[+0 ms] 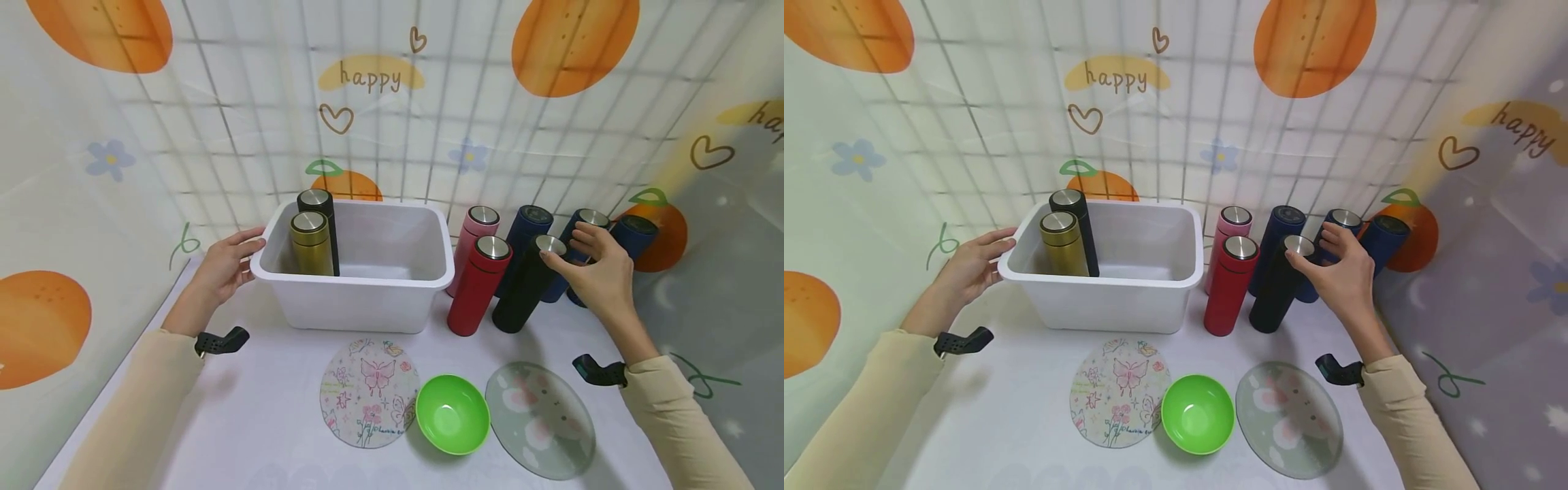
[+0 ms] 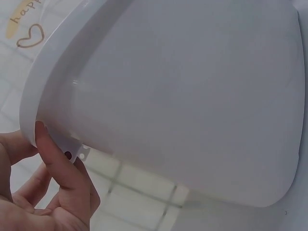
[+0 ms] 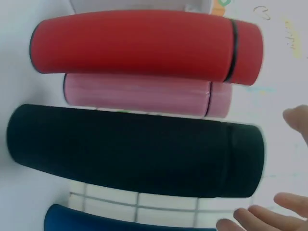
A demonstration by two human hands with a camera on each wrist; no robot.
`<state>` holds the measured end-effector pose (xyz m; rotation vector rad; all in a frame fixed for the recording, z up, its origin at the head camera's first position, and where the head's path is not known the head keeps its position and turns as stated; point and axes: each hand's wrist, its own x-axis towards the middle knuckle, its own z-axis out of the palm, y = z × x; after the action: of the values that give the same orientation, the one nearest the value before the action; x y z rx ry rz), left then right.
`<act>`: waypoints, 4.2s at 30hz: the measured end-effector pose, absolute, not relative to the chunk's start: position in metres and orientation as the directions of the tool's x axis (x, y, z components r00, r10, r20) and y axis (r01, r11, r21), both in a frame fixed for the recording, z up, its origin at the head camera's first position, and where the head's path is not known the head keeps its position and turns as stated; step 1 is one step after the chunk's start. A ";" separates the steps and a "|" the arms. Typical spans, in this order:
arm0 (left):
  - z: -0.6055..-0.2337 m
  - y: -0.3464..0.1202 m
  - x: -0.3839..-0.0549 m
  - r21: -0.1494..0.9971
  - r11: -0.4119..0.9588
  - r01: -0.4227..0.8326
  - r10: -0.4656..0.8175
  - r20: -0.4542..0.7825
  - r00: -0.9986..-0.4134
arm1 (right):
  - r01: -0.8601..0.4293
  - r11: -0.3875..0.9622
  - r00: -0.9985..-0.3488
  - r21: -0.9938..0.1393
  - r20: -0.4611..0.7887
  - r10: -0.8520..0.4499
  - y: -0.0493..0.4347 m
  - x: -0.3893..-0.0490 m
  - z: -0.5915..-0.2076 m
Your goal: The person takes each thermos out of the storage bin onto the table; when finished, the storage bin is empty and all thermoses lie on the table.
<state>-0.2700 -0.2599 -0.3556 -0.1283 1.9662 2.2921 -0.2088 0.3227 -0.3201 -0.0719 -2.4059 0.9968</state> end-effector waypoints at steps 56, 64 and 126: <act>-0.357 -0.259 -0.269 0.970 -0.197 -0.145 0.040 -0.140 -0.989 | -0.561 0.468 -0.800 -0.683 0.592 -0.095 0.164 -0.218 -0.313; -0.357 -0.260 -0.268 0.955 -0.258 -0.148 0.064 -0.136 -0.989 | -0.557 0.376 -0.820 -0.740 0.561 -0.110 0.147 -0.225 -0.320; -0.361 -0.258 -0.269 0.959 -0.243 -0.142 0.056 -0.132 -0.990 | -0.399 0.380 -0.914 -0.834 0.332 -0.231 0.018 -0.267 -0.326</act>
<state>-0.2688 -0.2582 -0.3613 -0.1064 1.8490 2.3800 -0.2668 0.0183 -0.3263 0.5701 -2.4726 1.5640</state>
